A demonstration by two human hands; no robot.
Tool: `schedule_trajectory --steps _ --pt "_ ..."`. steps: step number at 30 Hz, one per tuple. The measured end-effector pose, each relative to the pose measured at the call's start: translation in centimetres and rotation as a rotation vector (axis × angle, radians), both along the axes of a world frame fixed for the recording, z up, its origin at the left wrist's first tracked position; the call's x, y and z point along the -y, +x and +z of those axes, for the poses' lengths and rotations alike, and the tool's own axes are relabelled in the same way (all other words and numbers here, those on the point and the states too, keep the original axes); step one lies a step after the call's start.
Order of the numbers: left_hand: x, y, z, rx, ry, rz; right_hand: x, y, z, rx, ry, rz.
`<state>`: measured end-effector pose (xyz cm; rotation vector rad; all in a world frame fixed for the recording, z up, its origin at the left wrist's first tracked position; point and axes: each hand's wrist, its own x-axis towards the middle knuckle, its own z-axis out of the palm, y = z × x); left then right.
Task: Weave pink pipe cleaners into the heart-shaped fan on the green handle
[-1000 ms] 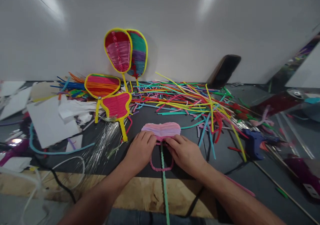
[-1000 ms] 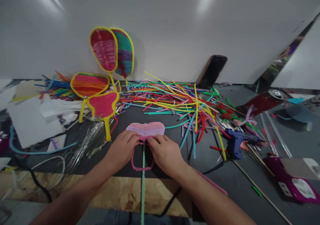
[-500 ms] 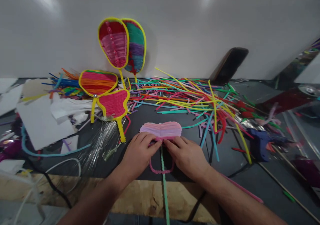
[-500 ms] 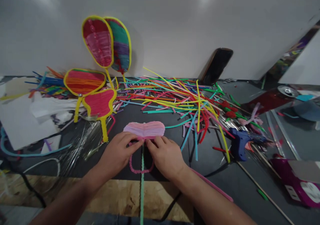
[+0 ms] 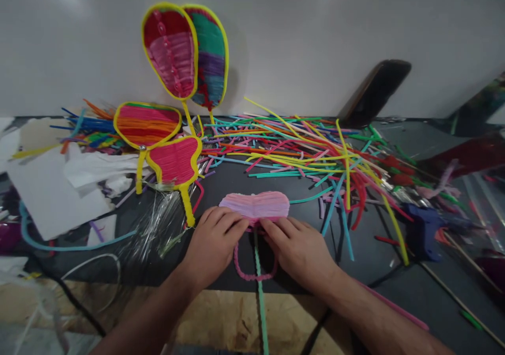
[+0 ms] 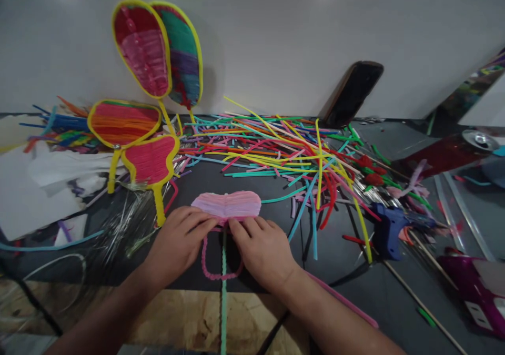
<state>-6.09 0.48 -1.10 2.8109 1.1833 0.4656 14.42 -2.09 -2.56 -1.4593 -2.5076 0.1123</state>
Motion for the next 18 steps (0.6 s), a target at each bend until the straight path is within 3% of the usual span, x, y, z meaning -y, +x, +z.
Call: schedule_trajectory --steps 13,18 --pt "0.0 0.6 0.2 -0.120 0.045 0.005 -0.1 -0.4 1.0 0.129 -0.034 0.038" --pt "0.1 0.4 0.4 -0.065 0.035 0.051 -0.2 0.1 1.1 0.068 -0.013 0.019"
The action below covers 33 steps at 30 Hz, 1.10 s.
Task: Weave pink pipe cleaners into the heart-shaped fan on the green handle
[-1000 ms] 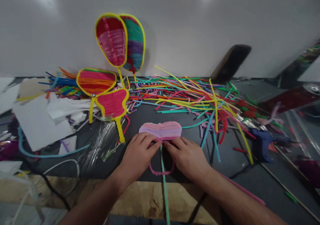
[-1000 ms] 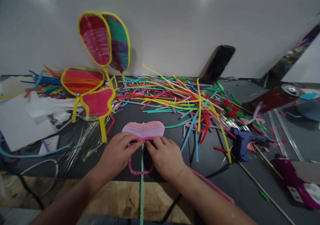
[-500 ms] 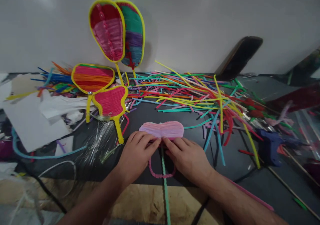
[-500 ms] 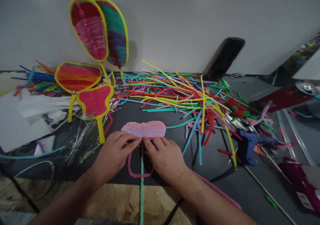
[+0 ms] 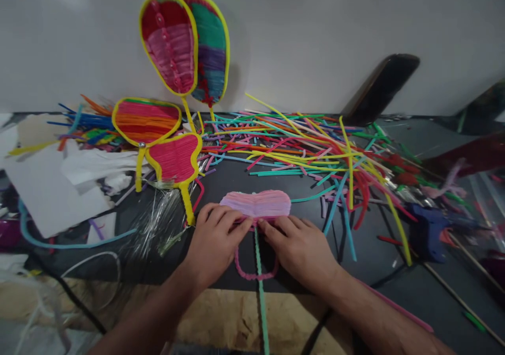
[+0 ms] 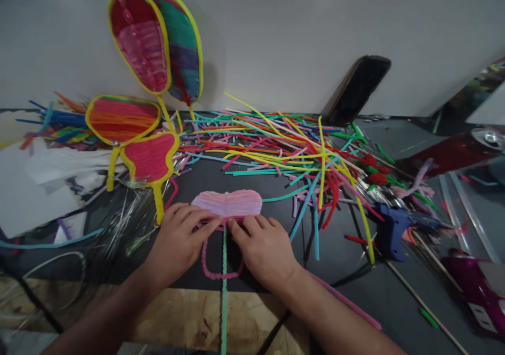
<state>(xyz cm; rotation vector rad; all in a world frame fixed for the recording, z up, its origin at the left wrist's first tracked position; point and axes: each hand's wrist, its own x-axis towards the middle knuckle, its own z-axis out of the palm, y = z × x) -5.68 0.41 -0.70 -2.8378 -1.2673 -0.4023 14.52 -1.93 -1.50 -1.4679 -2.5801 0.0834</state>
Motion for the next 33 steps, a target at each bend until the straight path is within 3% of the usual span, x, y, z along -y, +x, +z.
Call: schedule_trajectory --steps 4,14,23,33 --pt "-0.1 -0.2 0.2 0.047 -0.008 0.071 0.1 0.4 0.2 -0.104 0.031 -0.041" --pt "0.2 0.0 -0.2 -0.023 -0.120 0.070 -0.1 -0.1 -0.3 -0.077 0.002 -0.076" --pt "-0.1 0.2 -0.3 -0.027 -0.064 0.079 0.2 -0.3 -0.1 -0.049 -0.024 -0.094" --pt "-1.6 -1.9 -0.7 0.097 -0.073 0.279 0.4 1.4 1.9 0.035 -0.144 -0.110"
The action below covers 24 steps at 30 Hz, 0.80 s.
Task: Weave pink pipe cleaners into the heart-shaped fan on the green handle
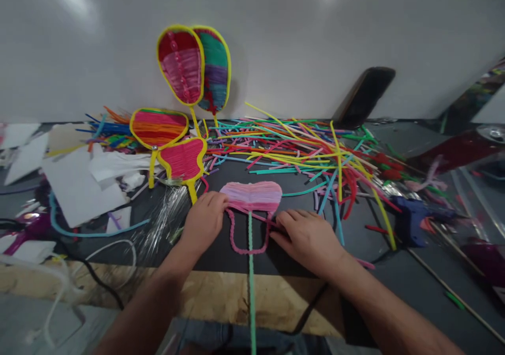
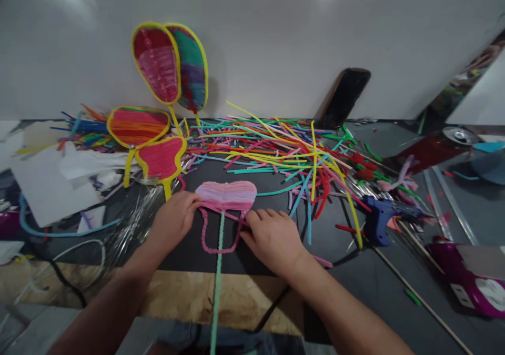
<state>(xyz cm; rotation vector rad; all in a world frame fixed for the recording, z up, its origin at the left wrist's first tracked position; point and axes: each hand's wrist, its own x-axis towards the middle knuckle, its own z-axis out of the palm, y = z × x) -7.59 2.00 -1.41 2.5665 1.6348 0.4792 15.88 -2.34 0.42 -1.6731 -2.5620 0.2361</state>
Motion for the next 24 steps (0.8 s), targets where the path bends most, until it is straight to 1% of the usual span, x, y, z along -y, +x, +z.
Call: schedule_trajectory --steps 4,6,8,11,14,19,20,22,24 --pt "-0.6 -0.7 0.4 0.180 -0.079 0.083 -0.2 1.2 0.5 0.056 -0.113 -0.019" --pt "-0.8 -1.0 0.5 0.276 -0.135 0.095 -0.4 1.7 0.7 0.034 -0.169 -0.035" --pt "-0.9 -1.3 0.6 0.323 -0.190 0.083 -0.7 2.4 0.8 -0.035 -0.232 -0.051" --pt "-0.9 -1.4 0.8 0.337 -0.235 0.052 -1.2 4.2 1.1 -0.195 -0.364 -0.052" --pt "-0.9 -1.4 0.8 0.375 -0.211 0.028 -1.8 6.5 1.4 -0.392 -0.536 -0.004" --pt "-0.9 -1.0 0.7 0.447 -0.165 0.031 -2.2 9.4 2.4 -0.789 -0.726 -0.021" --pt "-0.9 -1.0 0.7 0.442 -0.156 0.032 -2.2 9.7 2.5 -0.866 -0.747 -0.024" --pt "-0.8 -0.8 0.7 0.437 -0.129 0.042 -2.3 9.7 2.6 -1.006 -0.739 -0.036" --pt "-0.7 -0.6 0.7 0.451 -0.101 0.063 -2.3 9.2 2.4 -1.061 -0.694 -0.027"
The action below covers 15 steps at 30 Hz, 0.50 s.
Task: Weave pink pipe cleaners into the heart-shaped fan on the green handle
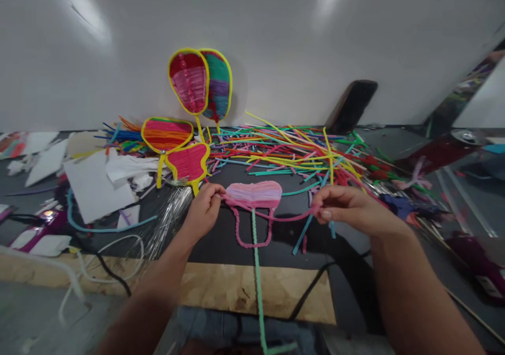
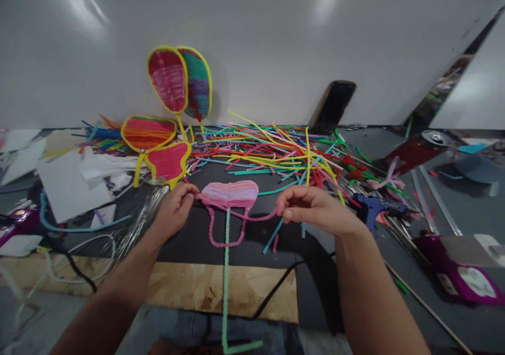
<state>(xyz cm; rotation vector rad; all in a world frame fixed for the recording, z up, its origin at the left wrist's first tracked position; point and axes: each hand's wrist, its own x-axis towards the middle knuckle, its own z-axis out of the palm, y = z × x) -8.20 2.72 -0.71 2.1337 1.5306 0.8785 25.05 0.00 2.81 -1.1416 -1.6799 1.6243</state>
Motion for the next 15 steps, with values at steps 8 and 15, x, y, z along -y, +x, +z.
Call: schedule_trajectory --steps 8,15 --pt "0.3 0.9 0.1 0.715 -0.364 0.200 -0.2 -3.7 -2.8 0.182 0.080 0.148" --pt "0.2 1.2 0.4 1.012 -0.528 0.138 0.1 -6.1 -4.5 0.122 0.166 0.057"
